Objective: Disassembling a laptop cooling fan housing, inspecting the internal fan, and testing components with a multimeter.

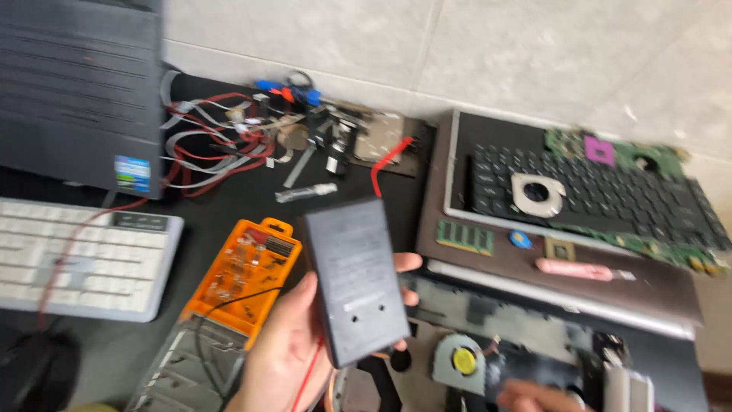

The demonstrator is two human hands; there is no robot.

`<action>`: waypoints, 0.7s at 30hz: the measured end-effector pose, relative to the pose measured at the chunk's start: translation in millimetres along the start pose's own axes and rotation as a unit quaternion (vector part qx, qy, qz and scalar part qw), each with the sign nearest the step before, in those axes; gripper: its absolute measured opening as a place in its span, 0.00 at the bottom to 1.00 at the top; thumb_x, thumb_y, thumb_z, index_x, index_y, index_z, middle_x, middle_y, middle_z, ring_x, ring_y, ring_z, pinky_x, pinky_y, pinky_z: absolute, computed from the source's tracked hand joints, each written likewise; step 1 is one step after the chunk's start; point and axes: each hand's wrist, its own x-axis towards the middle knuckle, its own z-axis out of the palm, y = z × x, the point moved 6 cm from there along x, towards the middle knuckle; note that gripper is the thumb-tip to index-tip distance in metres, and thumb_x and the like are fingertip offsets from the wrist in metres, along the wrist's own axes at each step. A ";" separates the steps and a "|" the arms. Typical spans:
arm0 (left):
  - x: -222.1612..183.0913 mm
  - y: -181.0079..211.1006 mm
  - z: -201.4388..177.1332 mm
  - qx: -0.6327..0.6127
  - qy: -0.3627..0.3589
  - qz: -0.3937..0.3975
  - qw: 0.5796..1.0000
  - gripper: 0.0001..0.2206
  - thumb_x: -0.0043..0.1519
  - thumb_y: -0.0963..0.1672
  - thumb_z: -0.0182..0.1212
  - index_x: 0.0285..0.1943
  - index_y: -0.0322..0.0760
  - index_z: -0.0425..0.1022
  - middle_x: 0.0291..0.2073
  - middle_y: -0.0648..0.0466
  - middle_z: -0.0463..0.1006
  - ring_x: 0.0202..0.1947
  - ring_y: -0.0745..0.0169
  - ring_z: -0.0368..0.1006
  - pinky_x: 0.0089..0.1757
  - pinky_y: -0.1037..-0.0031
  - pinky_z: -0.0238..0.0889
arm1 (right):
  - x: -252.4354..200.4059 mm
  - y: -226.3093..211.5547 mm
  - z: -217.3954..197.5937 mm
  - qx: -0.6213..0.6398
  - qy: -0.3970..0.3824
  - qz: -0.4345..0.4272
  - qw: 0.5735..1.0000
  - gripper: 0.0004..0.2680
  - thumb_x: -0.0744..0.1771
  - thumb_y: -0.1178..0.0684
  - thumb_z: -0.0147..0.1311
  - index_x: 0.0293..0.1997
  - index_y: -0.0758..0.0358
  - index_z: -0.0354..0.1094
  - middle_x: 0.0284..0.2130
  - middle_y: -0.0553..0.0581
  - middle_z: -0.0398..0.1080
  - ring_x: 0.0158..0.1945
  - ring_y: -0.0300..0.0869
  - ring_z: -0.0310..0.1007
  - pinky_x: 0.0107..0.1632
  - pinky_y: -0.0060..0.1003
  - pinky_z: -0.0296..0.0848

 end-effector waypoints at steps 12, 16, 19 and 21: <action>-40.6 -20.3 -1.0 -0.012 -0.059 0.003 0.998 0.28 0.74 0.44 0.60 0.77 0.27 0.51 0.67 0.28 0.68 0.65 0.30 0.68 0.59 0.51 0.66 | -127.1 -45.3 -12.0 -0.302 0.100 -0.183 0.930 0.13 0.62 0.48 0.61 0.45 0.26 0.87 0.41 0.33 0.85 0.21 0.29 0.82 0.31 0.25 0.77; -49.9 -30.8 2.4 0.067 -0.039 -0.009 0.997 0.29 0.71 0.48 0.58 0.76 0.29 0.55 0.65 0.29 0.71 0.61 0.35 0.74 0.52 0.54 0.75 | -132.1 -48.9 5.6 -0.375 0.013 -0.419 0.827 0.17 0.65 0.59 0.51 0.57 0.39 0.77 0.62 0.45 0.66 0.49 0.46 0.70 0.52 0.49 0.72; -55.7 -35.7 1.9 0.078 -0.040 -0.008 0.996 0.28 0.71 0.49 0.57 0.76 0.28 0.57 0.65 0.28 0.72 0.61 0.34 0.75 0.52 0.54 0.75 | -129.3 -42.6 -5.5 -0.444 0.034 -0.450 0.774 0.12 0.65 0.54 0.54 0.52 0.39 0.77 0.54 0.43 0.69 0.45 0.44 0.68 0.45 0.46 0.68; -57.3 -38.3 7.0 0.071 -0.050 -0.006 0.996 0.28 0.72 0.48 0.58 0.76 0.28 0.56 0.65 0.27 0.71 0.61 0.33 0.74 0.53 0.53 0.74 | -129.4 -40.7 -16.4 -0.495 0.045 -0.472 0.728 0.11 0.64 0.52 0.58 0.48 0.36 0.76 0.52 0.39 0.67 0.45 0.43 0.65 0.40 0.45 0.62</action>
